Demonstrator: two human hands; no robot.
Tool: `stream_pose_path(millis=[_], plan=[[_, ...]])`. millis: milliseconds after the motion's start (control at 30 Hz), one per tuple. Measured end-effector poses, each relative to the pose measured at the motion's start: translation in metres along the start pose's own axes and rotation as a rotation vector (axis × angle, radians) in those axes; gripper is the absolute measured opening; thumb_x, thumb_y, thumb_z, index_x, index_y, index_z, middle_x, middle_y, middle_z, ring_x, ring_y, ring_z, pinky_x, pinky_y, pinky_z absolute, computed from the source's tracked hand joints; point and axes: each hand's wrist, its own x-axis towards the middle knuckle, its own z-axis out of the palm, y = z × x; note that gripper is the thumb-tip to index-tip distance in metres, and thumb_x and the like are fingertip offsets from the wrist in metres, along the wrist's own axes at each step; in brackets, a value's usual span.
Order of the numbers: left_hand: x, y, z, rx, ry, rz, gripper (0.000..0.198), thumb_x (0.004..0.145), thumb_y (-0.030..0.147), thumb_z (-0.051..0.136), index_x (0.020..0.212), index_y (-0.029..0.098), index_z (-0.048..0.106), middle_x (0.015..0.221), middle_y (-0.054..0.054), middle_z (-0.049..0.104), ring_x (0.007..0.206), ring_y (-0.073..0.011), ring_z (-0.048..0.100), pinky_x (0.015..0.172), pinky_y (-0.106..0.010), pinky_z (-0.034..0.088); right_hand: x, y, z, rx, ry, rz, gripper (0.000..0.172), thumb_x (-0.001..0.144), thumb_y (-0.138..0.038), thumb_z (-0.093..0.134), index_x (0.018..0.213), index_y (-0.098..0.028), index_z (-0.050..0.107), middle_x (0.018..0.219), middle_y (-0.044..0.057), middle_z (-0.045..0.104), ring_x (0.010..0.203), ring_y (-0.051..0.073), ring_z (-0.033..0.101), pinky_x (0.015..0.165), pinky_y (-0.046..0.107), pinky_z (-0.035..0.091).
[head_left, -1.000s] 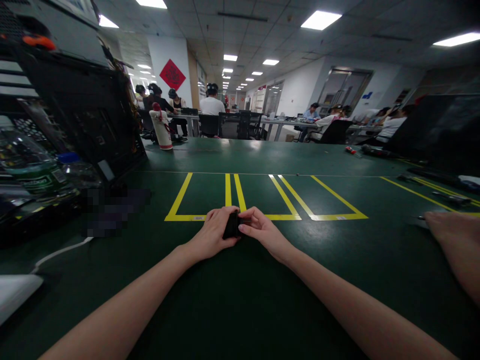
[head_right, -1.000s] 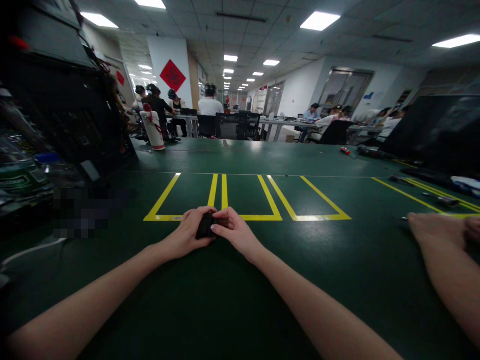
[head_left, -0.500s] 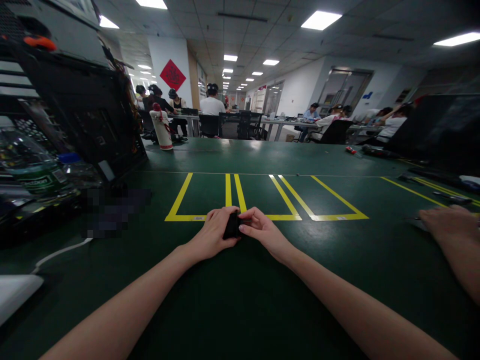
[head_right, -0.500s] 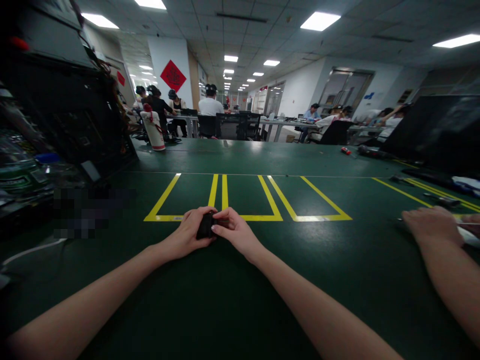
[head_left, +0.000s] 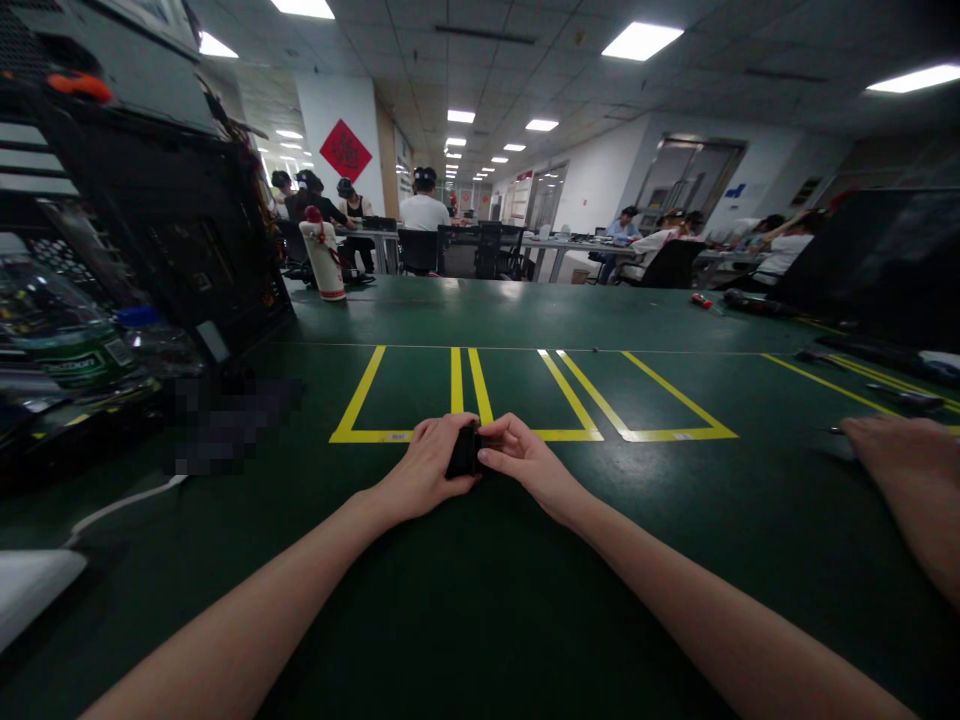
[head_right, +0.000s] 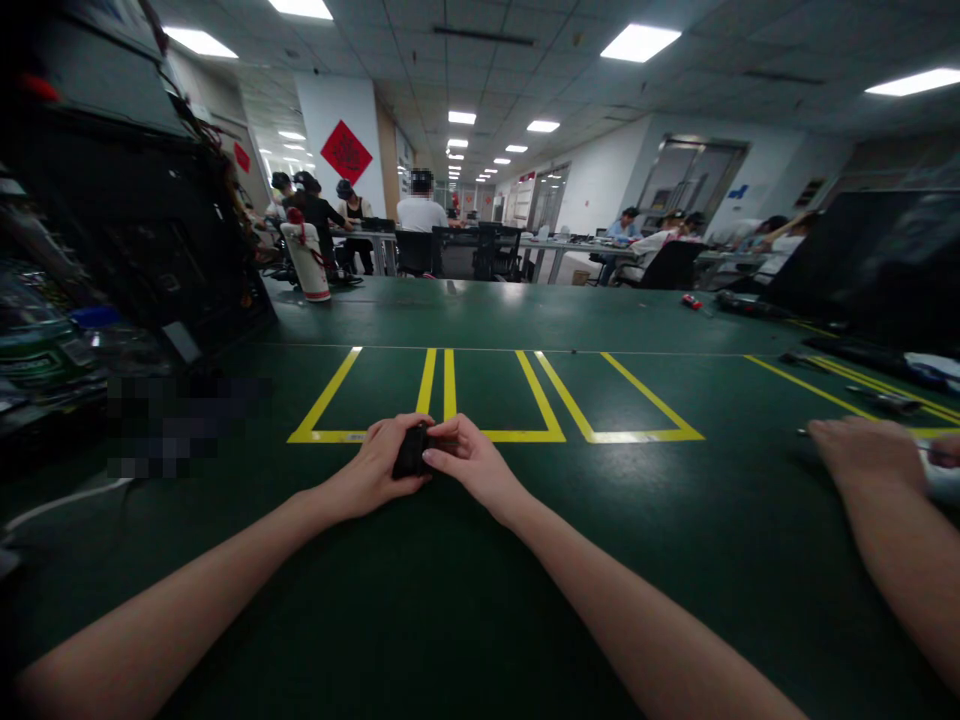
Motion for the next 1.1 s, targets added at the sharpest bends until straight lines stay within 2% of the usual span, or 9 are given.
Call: stream_pose_path(millis=[167, 333, 500, 700, 867, 1000, 1100], plan=[[0.0, 0.0007, -0.0005, -0.01, 0.002, -0.009, 0.057, 0.069, 0.022, 0.057, 0.117, 0.023, 0.026, 0.111, -0.006, 0.044, 0.105, -0.0221, 0.042, 0.093, -0.041, 0.027, 0.0011, 0.0004, -0.0008, -0.033, 0.015, 0.029, 0.03, 0.07, -0.023, 0.058, 0.098, -0.023, 0.047, 0.101, 0.003, 0.052, 0.097, 0.016, 0.05, 0.089, 0.038, 0.037], [0.0001, 0.0005, -0.0004, -0.014, -0.009, -0.009, 0.056, 0.069, 0.022, 0.056, 0.117, 0.024, 0.027, 0.11, -0.005, 0.045, 0.104, -0.0224, 0.043, 0.093, -0.042, 0.026, -0.0001, -0.0008, -0.0008, 0.008, -0.034, 0.017, 0.033, 0.065, -0.017, 0.062, 0.093, -0.023, 0.046, 0.101, 0.001, 0.051, 0.098, 0.016, 0.05, 0.089, 0.037, 0.038], [-0.0003, 0.0007, -0.0007, -0.025, -0.004, -0.007, 0.057, 0.069, 0.022, 0.057, 0.117, 0.024, 0.026, 0.113, -0.005, 0.044, 0.106, -0.0231, 0.042, 0.093, -0.042, 0.026, -0.0014, -0.0038, 0.0008, -0.003, -0.017, 0.011, 0.022, 0.07, -0.023, 0.058, 0.088, -0.022, 0.047, 0.096, 0.001, 0.052, 0.094, 0.015, 0.051, 0.085, 0.036, 0.04], [-0.0003, 0.0008, -0.0013, -0.034, -0.011, -0.015, 0.057, 0.069, 0.022, 0.057, 0.117, 0.024, 0.026, 0.113, -0.005, 0.044, 0.106, -0.0222, 0.041, 0.093, -0.041, 0.027, 0.0007, -0.0013, 0.0, -0.03, 0.009, 0.026, 0.03, 0.071, -0.022, 0.057, 0.099, -0.024, 0.046, 0.099, 0.002, 0.052, 0.096, 0.016, 0.051, 0.088, 0.038, 0.039], [0.0005, 0.0, 0.001, -0.017, 0.011, -0.002, 0.057, 0.068, 0.021, 0.058, 0.116, 0.024, 0.027, 0.111, -0.005, 0.045, 0.104, -0.0222, 0.043, 0.093, -0.041, 0.027, 0.0006, -0.0002, 0.0, 0.014, -0.023, -0.007, 0.03, 0.065, -0.019, 0.062, 0.09, -0.022, 0.046, 0.099, 0.001, 0.053, 0.096, 0.015, 0.051, 0.088, 0.036, 0.038], [0.0005, 0.0003, 0.001, -0.016, 0.015, -0.006, 0.057, 0.068, 0.022, 0.058, 0.116, 0.024, 0.027, 0.112, -0.005, 0.044, 0.106, -0.023, 0.042, 0.093, -0.042, 0.027, 0.0, -0.0023, 0.001, -0.002, -0.013, -0.001, 0.022, 0.069, -0.024, 0.059, 0.087, -0.022, 0.047, 0.094, 0.001, 0.053, 0.092, 0.015, 0.052, 0.084, 0.035, 0.041], [0.0002, 0.0007, -0.0003, -0.02, 0.008, -0.012, 0.057, 0.068, 0.022, 0.058, 0.117, 0.024, 0.027, 0.112, -0.005, 0.045, 0.105, -0.0231, 0.042, 0.093, -0.042, 0.027, 0.0004, -0.0018, 0.0008, -0.02, 0.008, 0.007, 0.024, 0.07, -0.025, 0.058, 0.091, -0.023, 0.048, 0.096, 0.001, 0.053, 0.093, 0.015, 0.052, 0.085, 0.036, 0.04]])
